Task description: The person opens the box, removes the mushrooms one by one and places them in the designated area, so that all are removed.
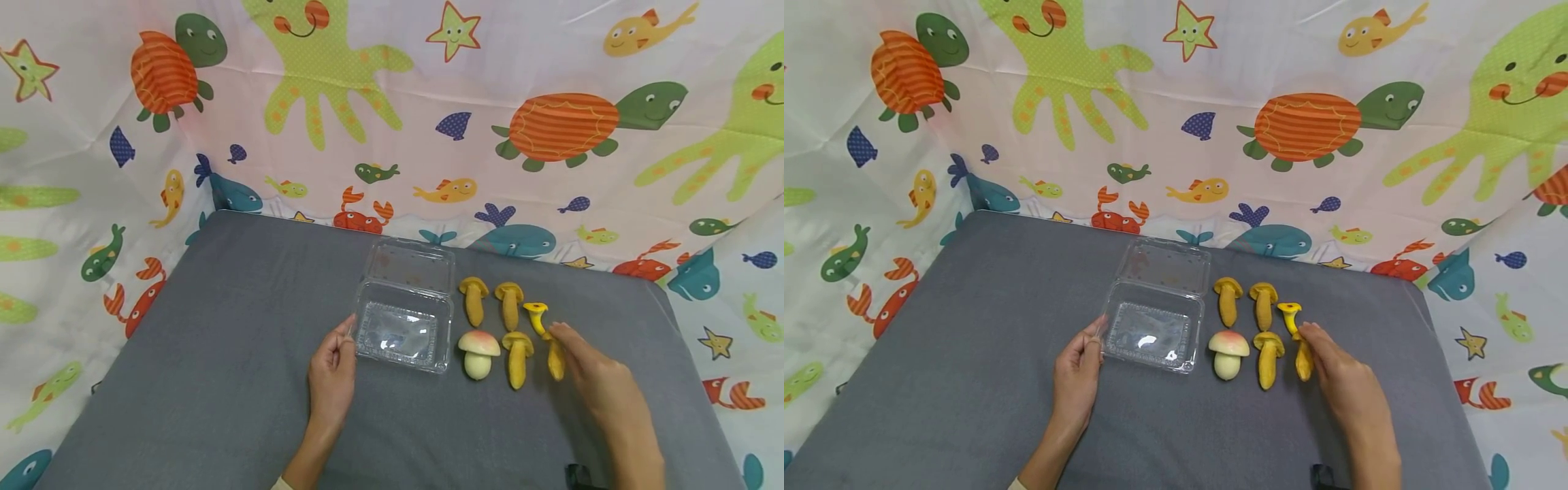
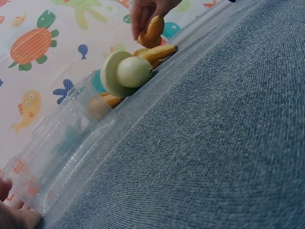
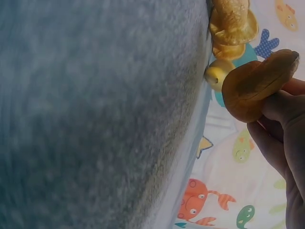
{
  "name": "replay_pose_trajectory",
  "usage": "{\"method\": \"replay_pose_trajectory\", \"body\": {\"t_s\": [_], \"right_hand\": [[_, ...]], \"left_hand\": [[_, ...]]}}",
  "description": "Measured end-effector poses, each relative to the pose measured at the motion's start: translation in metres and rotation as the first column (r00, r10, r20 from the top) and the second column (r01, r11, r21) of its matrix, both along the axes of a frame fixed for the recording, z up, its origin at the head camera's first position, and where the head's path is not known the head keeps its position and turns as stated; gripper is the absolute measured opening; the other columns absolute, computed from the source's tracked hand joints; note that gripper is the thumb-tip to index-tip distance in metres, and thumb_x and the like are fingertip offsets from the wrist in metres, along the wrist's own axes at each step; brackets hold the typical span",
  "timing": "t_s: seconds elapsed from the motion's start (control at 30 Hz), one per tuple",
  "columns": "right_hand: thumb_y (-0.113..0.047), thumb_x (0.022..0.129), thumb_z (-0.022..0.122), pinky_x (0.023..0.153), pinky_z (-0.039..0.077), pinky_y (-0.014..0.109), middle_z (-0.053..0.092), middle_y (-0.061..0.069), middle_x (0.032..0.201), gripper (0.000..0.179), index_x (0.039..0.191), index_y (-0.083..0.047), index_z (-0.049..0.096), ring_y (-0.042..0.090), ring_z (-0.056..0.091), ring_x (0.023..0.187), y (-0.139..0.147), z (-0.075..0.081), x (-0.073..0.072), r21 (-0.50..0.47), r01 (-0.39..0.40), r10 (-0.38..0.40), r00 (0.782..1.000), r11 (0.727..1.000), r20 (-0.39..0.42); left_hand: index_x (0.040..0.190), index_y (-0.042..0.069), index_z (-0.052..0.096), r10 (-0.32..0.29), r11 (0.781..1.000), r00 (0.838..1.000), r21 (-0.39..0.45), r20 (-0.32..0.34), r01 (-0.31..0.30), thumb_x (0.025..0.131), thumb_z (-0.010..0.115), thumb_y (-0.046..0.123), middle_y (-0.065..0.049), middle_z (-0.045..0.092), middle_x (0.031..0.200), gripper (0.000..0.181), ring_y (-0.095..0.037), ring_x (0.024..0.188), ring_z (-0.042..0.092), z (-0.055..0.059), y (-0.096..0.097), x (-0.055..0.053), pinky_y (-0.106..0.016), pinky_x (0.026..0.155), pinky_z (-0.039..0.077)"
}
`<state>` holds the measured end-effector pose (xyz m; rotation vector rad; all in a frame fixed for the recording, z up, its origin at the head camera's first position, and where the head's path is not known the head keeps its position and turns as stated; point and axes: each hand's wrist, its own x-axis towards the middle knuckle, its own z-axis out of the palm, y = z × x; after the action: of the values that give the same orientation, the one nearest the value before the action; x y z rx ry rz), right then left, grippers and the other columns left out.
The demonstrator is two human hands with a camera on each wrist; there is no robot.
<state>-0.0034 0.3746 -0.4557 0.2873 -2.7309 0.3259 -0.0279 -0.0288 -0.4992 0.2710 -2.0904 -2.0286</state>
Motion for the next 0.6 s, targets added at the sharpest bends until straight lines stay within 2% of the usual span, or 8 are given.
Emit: {"method": "replay_pose_trajectory", "body": {"t_s": [0.27,0.6], "right_hand": [[0.003,0.088,0.08,0.083,0.058,0.058,0.07,0.017,0.134,0.052,0.136,-0.01,0.068,0.041,0.072,0.113,0.0016,0.0014,-0.0016,0.035,-0.016,0.013,0.995,0.999,0.097],[-0.007,0.093,0.078,0.086,0.057,0.06,0.068,0.017,0.139,0.046,0.137,-0.012,0.068,0.042,0.071,0.115,-0.0001,0.0028,-0.0043,0.067,-0.015,-0.001,0.973,0.998,0.233]], "left_hand": [[0.072,0.008,0.047,-0.004,1.0,1.0,-0.01,-0.008,0.004,0.102,0.053,-0.001,0.0,0.069,0.14,0.031,-0.001,0.049,0.025,0.0004,-0.0003,-0.0001,-0.019,0.045,0.023],[0.072,0.008,0.048,-0.007,1.0,1.0,-0.011,-0.006,0.007,0.102,0.053,-0.001,0.001,0.069,0.141,0.032,-0.001,0.047,0.025,-0.0004,-0.0008,0.0003,-0.019,0.043,0.023]]}}
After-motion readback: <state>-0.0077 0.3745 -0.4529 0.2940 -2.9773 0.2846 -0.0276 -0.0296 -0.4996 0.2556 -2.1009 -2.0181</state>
